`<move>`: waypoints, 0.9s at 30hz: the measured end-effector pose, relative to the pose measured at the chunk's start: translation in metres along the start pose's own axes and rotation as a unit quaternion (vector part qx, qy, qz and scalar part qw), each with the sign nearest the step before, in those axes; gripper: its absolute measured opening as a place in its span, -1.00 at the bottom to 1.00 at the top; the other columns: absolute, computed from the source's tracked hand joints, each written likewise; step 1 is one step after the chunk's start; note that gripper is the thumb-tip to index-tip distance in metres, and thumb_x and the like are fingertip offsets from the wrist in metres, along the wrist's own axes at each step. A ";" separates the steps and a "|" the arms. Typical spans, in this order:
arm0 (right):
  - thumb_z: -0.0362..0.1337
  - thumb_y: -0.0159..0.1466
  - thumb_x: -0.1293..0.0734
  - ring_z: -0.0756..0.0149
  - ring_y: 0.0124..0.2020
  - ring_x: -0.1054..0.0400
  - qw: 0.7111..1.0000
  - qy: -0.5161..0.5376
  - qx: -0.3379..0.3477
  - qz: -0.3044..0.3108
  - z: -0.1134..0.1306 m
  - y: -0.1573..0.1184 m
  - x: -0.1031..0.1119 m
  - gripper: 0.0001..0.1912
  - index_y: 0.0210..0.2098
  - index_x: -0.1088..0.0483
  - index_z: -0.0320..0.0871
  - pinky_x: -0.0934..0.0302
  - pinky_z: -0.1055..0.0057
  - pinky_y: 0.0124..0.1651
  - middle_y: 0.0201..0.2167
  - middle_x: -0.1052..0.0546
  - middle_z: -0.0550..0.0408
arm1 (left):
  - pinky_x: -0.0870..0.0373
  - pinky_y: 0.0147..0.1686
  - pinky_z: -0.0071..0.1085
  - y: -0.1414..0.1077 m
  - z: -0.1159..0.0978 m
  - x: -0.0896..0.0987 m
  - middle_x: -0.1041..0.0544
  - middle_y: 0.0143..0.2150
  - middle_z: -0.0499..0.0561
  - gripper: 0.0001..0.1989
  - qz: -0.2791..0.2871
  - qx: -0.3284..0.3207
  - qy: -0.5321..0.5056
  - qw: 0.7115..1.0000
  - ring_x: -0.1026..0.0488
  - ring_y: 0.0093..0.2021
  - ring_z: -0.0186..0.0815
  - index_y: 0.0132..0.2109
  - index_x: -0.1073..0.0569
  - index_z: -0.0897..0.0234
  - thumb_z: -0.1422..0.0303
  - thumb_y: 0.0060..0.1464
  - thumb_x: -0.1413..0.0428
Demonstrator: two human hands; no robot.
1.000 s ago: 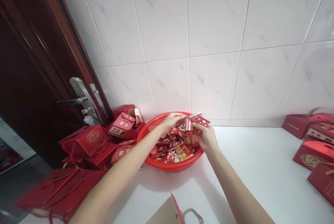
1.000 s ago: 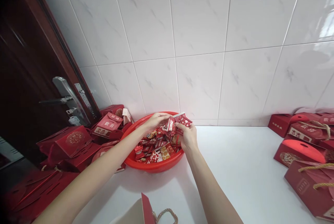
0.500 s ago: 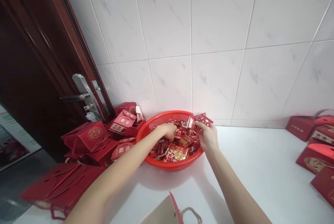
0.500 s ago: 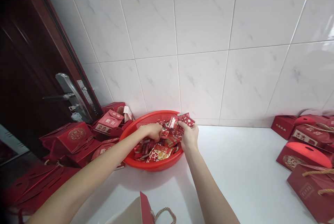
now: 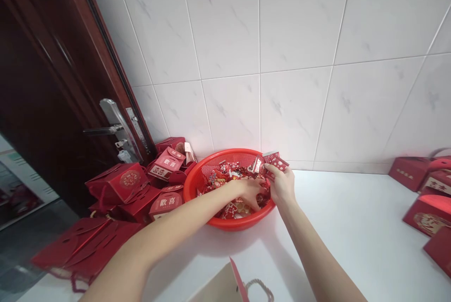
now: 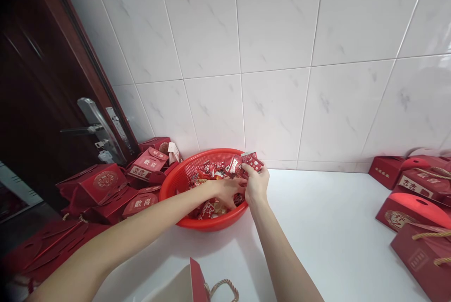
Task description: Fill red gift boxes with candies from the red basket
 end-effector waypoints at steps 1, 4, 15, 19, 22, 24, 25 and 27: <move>-0.39 -0.22 -0.50 0.32 -0.54 -0.41 1.000 -0.002 0.001 0.001 0.000 0.000 0.000 -0.68 -0.46 -0.38 -0.16 -0.32 0.42 -0.48 -0.58 -0.54 0.17 | -0.34 0.08 -0.02 0.002 0.000 -0.003 -0.43 0.24 0.17 -0.54 -0.003 0.019 0.022 1.000 -0.44 0.09 0.15 -0.07 -0.62 0.14 0.28 -0.24 -0.35; -0.40 -0.22 -0.50 0.32 -0.53 -0.41 1.000 -0.019 0.012 0.003 0.000 -0.002 -0.001 -0.67 -0.45 -0.38 -0.17 -0.33 0.42 -0.45 -0.57 -0.54 0.17 | -0.27 0.16 0.00 -0.002 0.014 -0.002 -0.56 0.08 0.08 -0.53 -0.026 0.105 0.058 0.993 -0.44 0.08 0.11 -0.15 -0.62 0.06 0.42 -0.34 -0.36; -0.39 -0.23 -0.46 0.29 -0.54 -0.40 0.998 -0.057 0.020 -0.011 0.001 -0.006 -0.005 -0.67 -0.43 -0.38 -0.14 -0.31 0.40 -0.46 -0.59 -0.53 0.22 | -0.15 0.30 0.00 -0.071 0.071 0.040 -0.26 0.41 0.13 -0.60 -0.069 0.229 0.101 0.966 -0.18 0.37 0.15 -0.18 -0.67 0.18 0.61 -0.21 -0.23; -0.38 -0.22 -0.46 0.29 -0.52 -0.41 0.998 -0.061 0.022 -0.006 0.000 -0.006 -0.005 -0.65 -0.41 -0.39 -0.13 -0.31 0.40 -0.45 -0.58 -0.54 0.21 | -0.02 0.34 0.15 -0.080 0.074 0.042 -0.23 0.41 0.30 -0.57 -0.073 0.262 0.119 0.955 -0.08 0.42 0.22 -0.18 -0.65 0.30 0.69 -0.25 -0.21; -0.37 -0.23 -0.47 0.28 -0.51 -0.41 0.998 -0.060 0.024 -0.004 0.000 -0.005 -0.005 -0.64 -0.39 -0.40 -0.13 -0.32 0.40 -0.43 -0.58 -0.55 0.22 | 0.02 0.36 0.12 -0.087 0.064 0.038 -0.17 0.44 0.33 -0.51 -0.072 0.234 0.106 0.964 -0.04 0.44 0.20 -0.05 -0.63 0.32 0.66 -0.20 -0.20; -0.37 -0.23 -0.46 0.29 -0.51 -0.40 0.998 -0.061 0.024 -0.005 0.001 -0.005 -0.005 -0.64 -0.39 -0.39 -0.13 -0.31 0.40 -0.44 -0.58 -0.54 0.22 | -0.08 0.36 -0.04 -0.089 0.049 0.030 -0.15 0.46 0.23 -0.46 -0.055 0.157 0.056 0.985 -0.10 0.43 0.12 0.08 -0.58 0.23 0.55 -0.12 -0.22; -0.38 -0.22 -0.45 0.30 -0.52 -0.39 0.998 -0.063 0.025 -0.006 0.001 -0.006 -0.006 -0.65 -0.39 -0.39 -0.14 -0.30 0.41 -0.44 -0.58 -0.54 0.22 | -0.16 0.33 -0.10 -0.089 0.040 0.024 -0.15 0.46 0.19 -0.42 -0.033 0.111 0.026 0.993 -0.15 0.41 0.09 0.15 -0.53 0.17 0.48 -0.09 -0.23; -0.38 -0.22 -0.45 0.31 -0.53 -0.38 0.997 -0.070 0.030 -0.007 0.002 -0.007 -0.006 -0.65 -0.39 -0.39 -0.14 -0.28 0.42 -0.45 -0.58 -0.53 0.23 | -0.27 0.27 -0.16 -0.086 0.023 0.008 -0.14 0.47 0.15 -0.27 0.032 0.046 -0.006 0.998 -0.23 0.37 0.07 0.29 -0.40 0.08 0.40 -0.09 -0.24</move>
Point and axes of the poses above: each hand's wrist, its own y-axis towards the middle knuckle, its own x-axis out of the back of the hand, z = x × y, the point moved 3 cm from there along y, towards the middle knuckle
